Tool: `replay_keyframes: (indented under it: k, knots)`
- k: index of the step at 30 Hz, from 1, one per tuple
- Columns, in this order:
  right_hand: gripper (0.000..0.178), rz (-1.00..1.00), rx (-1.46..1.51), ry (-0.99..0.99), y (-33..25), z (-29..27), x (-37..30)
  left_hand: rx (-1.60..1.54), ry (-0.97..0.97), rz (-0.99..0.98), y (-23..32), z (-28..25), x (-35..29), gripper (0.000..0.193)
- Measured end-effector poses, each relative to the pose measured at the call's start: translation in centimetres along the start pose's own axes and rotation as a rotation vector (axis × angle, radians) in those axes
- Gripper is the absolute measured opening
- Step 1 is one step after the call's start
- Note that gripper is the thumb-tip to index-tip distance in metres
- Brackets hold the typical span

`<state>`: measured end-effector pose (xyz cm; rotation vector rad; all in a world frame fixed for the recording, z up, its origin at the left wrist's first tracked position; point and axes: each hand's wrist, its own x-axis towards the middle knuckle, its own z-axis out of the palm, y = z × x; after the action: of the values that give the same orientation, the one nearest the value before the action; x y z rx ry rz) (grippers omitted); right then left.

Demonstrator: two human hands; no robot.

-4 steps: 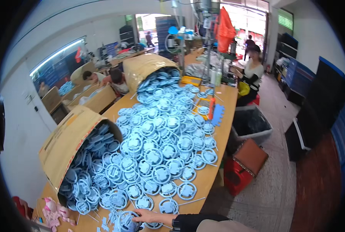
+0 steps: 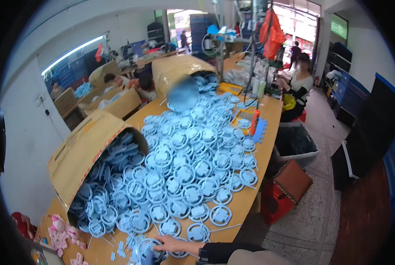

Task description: Assembling small blue plastic parts by inserting thin white rods into them and organizing the finished pieces.

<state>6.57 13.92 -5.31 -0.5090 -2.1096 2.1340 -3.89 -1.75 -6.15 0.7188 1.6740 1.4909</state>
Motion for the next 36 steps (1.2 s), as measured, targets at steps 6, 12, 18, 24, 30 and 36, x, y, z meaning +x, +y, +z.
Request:
replay_keyframes:
  k: [6, 12, 18, 24, 30, 36]
  knots:
    - [0.042, 0.145, -0.096, 0.065, 1.1, -2.1, -1.4, -0.47, -0.071, -0.282, 2.5, 2.5, -0.1, 0.049]
    - [0.037, 0.173, 0.107, 0.238, -0.1, -4.2, -2.4, -0.498, 0.036, -0.265, 4.4, 5.1, 3.0, 0.042]
    - [0.031, 0.151, 0.341, 0.447, 0.8, -9.0, -4.2, -0.217, -0.032, -0.266, 3.2, 8.0, 4.3, 0.051]
    - [0.039, -0.209, 0.578, 0.698, -8.2, -21.4, -1.1, 0.892, -0.048, 0.273, 0.8, 6.3, 1.3, 0.075]
    - [0.054, 0.043, -0.467, 0.434, -1.1, -15.9, -4.2, 1.157, -0.197, 0.193, 1.5, 6.3, 0.8, 0.077]
    - [0.067, -0.193, -1.204, 0.112, 0.6, -10.3, -11.1, 1.2, -0.245, 0.123, 1.0, 6.7, 1.8, 0.075]
